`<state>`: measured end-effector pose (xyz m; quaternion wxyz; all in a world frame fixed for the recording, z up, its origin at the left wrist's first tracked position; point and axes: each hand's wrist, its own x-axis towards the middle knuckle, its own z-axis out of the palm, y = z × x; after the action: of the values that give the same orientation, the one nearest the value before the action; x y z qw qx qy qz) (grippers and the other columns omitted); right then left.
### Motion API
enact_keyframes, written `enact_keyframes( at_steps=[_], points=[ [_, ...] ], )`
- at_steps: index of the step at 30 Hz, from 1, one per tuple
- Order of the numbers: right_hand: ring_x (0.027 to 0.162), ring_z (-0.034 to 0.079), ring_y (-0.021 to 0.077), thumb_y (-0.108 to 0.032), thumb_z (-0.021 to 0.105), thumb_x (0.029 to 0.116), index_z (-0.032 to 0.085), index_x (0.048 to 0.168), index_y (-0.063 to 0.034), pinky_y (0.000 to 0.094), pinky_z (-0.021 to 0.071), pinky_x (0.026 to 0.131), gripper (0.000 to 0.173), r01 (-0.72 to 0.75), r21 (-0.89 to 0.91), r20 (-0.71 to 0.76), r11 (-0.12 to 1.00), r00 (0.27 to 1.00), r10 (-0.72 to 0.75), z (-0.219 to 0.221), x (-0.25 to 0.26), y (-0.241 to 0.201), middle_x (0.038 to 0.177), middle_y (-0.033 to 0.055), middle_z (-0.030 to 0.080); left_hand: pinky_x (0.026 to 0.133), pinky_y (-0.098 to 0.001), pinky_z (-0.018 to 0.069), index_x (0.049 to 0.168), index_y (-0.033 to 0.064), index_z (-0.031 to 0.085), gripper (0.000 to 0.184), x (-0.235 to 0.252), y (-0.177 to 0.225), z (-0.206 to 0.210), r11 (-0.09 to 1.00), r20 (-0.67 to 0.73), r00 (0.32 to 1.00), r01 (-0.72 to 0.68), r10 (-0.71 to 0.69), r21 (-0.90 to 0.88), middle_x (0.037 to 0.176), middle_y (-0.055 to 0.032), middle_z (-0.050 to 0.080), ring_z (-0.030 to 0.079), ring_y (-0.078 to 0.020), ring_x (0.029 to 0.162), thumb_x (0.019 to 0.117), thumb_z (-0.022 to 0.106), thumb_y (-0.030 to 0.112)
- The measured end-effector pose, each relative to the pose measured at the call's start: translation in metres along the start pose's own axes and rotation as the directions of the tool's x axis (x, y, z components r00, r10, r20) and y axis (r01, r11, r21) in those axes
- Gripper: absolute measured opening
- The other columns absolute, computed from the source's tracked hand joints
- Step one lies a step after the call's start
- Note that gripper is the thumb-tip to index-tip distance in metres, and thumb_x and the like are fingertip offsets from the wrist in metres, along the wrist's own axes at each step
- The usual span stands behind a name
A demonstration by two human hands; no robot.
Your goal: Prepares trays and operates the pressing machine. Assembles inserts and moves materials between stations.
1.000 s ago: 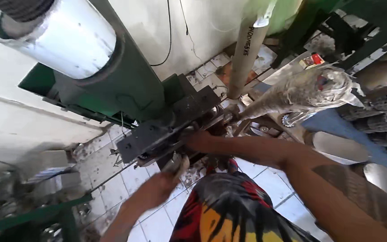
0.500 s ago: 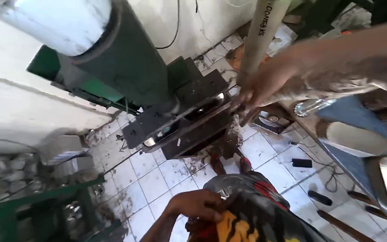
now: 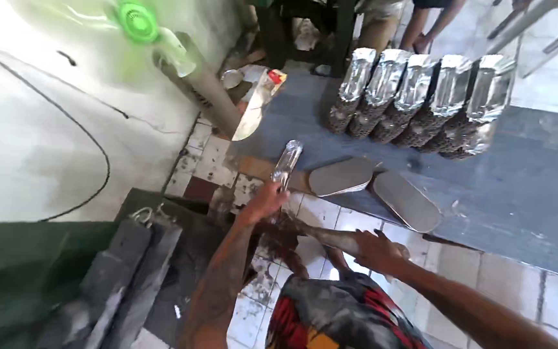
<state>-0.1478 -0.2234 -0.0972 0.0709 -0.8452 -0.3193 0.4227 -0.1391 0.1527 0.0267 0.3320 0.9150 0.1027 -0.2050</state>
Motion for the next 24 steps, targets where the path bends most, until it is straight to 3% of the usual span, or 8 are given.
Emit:
enact_keyframes(
  at_steps=[2, 5, 11, 15, 18, 20, 22, 24],
  points=[
    [0.147, 0.041, 0.0360, -0.058, 0.068, 0.0880, 0.038, 0.157, -0.0077, 0.0598, 0.0204, 0.124, 0.091, -0.047, 0.036, -0.064, 0.998, 0.997, 0.049, 0.038, 0.012, 0.034, 0.158, 0.0177, 0.044, 0.085, -0.0606, 0.0527, 0.109, -0.0063, 0.066, 0.037, 0.068, 0.010, -0.013, 0.990, 0.069, 0.998, 0.006, -0.016, 0.138, 0.097, -0.0253, 0.066, 0.066, -0.0393, 0.092, 0.1060, 0.055, 0.029],
    [0.142, 0.046, 0.0345, -0.065, 0.070, 0.0825, 0.044, 0.153, -0.0117, 0.0577, 0.0343, 0.118, 0.092, -0.093, 0.079, -0.039, 0.993, 0.995, 0.096, 0.030, 0.024, 0.038, 0.155, 0.0141, 0.048, 0.087, -0.0608, 0.0530, 0.112, -0.0068, 0.065, 0.037, 0.128, 0.012, -0.024, 0.970, 0.124, 0.992, -0.013, -0.018, 0.244, 0.102, -0.0264, 0.066, 0.067, -0.0400, 0.095, 0.1039, 0.059, 0.029],
    [0.132, 0.054, 0.0380, -0.069, 0.074, 0.0743, 0.052, 0.146, -0.0138, 0.0611, 0.0451, 0.106, 0.093, -0.160, 0.138, -0.037, 0.977, 0.985, 0.166, 0.044, 0.043, 0.062, 0.145, 0.0141, 0.056, 0.096, -0.0588, 0.0520, 0.116, -0.0052, 0.067, 0.043, 0.149, 0.001, -0.007, 0.962, 0.101, 0.995, -0.027, -0.001, 0.272, 0.114, -0.0269, 0.066, 0.065, -0.0391, 0.108, 0.0979, 0.069, 0.034],
    [0.134, 0.052, 0.0366, -0.067, 0.076, 0.0740, 0.051, 0.148, -0.0158, 0.0610, 0.0405, 0.111, 0.093, -0.154, 0.150, -0.064, 0.977, 0.984, 0.165, 0.027, 0.028, 0.041, 0.146, 0.0128, 0.055, 0.090, -0.0600, 0.0549, 0.125, 0.0014, 0.063, 0.032, 0.136, -0.028, 0.002, 0.974, 0.052, 0.984, -0.178, 0.172, 0.140, 0.117, -0.0245, 0.066, 0.068, -0.0393, 0.104, 0.0999, 0.062, 0.021],
    [0.142, 0.045, 0.0366, -0.052, 0.076, 0.0845, 0.048, 0.151, -0.0122, 0.0611, 0.0265, 0.120, 0.083, -0.162, 0.257, -0.061, 0.953, 0.981, 0.183, 0.018, 0.017, 0.023, 0.151, 0.0162, 0.051, 0.093, -0.0627, 0.0534, 0.141, 0.0027, 0.052, 0.043, 0.147, -0.039, 0.003, 0.964, 0.065, 0.971, -0.237, 0.231, 0.117, 0.124, -0.0269, 0.065, 0.066, -0.0427, 0.110, 0.1015, 0.059, 0.018],
    [0.137, 0.051, 0.0394, -0.039, 0.067, 0.0960, 0.059, 0.142, -0.0066, 0.0619, 0.0337, 0.117, 0.057, -0.126, 0.452, -0.142, 0.883, 0.967, 0.211, -0.003, 0.000, 0.005, 0.142, 0.0220, 0.058, 0.098, -0.0647, 0.0497, 0.147, -0.0024, 0.042, 0.049, 0.150, -0.011, -0.008, 0.962, 0.152, 0.974, -0.197, 0.170, 0.189, 0.128, -0.0314, 0.061, 0.063, -0.0467, 0.116, 0.1022, 0.056, 0.010],
    [0.131, 0.057, 0.0367, -0.038, 0.058, 0.1028, 0.063, 0.135, 0.0002, 0.0524, 0.0419, 0.114, 0.050, 0.043, 0.521, -0.438, 0.852, 0.871, 0.224, -0.037, -0.027, -0.021, 0.135, 0.0233, 0.063, 0.097, -0.0660, 0.0485, 0.149, -0.0062, 0.035, 0.051, 0.145, 0.012, -0.018, 0.952, 0.231, 0.965, -0.183, 0.126, 0.247, 0.126, -0.0354, 0.059, 0.062, -0.0496, 0.115, 0.1025, 0.054, 0.005],
    [0.125, 0.062, 0.0346, -0.040, 0.059, 0.1024, 0.068, 0.127, 0.0008, 0.0480, 0.0458, 0.112, 0.049, 0.064, 0.283, -0.758, 0.957, 0.626, 0.182, -0.065, -0.035, -0.018, 0.128, 0.0197, 0.069, 0.097, -0.0675, 0.0479, 0.151, -0.0054, 0.032, 0.054, 0.147, 0.017, -0.024, 0.946, 0.253, 0.962, -0.174, 0.104, 0.275, 0.127, -0.0365, 0.058, 0.061, -0.0510, 0.115, 0.1030, 0.055, 0.006]
  ],
)
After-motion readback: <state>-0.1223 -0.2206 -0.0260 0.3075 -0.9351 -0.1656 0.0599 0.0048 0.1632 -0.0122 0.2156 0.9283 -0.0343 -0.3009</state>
